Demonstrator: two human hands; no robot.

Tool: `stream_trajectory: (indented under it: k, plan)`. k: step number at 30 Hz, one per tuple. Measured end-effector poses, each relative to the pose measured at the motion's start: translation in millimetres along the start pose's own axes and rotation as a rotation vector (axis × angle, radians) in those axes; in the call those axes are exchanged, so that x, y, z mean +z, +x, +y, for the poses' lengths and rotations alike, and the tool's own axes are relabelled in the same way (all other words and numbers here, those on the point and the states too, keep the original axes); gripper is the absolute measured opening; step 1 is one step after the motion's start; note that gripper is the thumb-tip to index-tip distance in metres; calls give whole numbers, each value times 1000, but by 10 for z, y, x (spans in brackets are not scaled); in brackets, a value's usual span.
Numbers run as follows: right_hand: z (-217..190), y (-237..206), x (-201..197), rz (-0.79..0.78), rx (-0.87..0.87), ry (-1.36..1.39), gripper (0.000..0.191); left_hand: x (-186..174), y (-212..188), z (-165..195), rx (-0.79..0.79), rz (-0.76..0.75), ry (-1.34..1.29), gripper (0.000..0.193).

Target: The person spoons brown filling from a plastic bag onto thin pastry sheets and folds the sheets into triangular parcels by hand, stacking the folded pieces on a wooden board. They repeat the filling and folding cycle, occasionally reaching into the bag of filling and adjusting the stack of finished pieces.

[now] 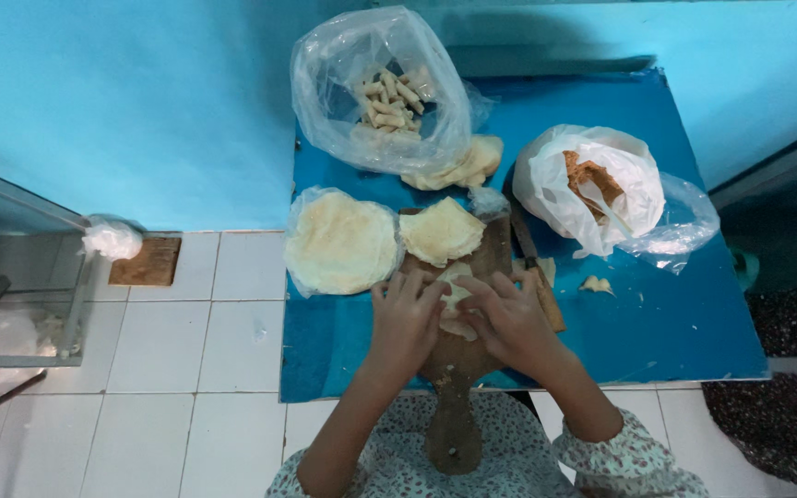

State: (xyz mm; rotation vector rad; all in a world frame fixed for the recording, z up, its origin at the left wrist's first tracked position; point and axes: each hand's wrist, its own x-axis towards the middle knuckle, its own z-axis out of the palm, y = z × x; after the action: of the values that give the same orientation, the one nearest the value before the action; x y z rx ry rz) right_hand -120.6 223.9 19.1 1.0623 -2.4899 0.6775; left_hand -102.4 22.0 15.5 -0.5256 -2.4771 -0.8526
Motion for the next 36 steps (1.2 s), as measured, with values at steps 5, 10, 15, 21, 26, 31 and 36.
stream_trajectory:
  k: [5,10,15,21,26,31,36]
  plan:
    - [0,82,-85,-66,79,34,61,-65,-59,81,70,-45,15,18]
    - [-46,121,-119,-44,114,44,59,-41,-35,86,90,-27,88,13]
    - [-43,119,-129,14,5,13,57,0,10,50,78,-70,154,5]
    - [-41,129,-145,-40,44,-61,56,15,69,41,49,-46,117,8]
    - [-41,141,-143,-6,200,66,49,-69,38,70,88,-28,-7,28]
    - [17,102,-259,-60,628,537,76,-150,51,81,164,-48,-172,28]
    - [-31,65,-369,-10,533,946,79,-205,93,169,196,14,-250,20]
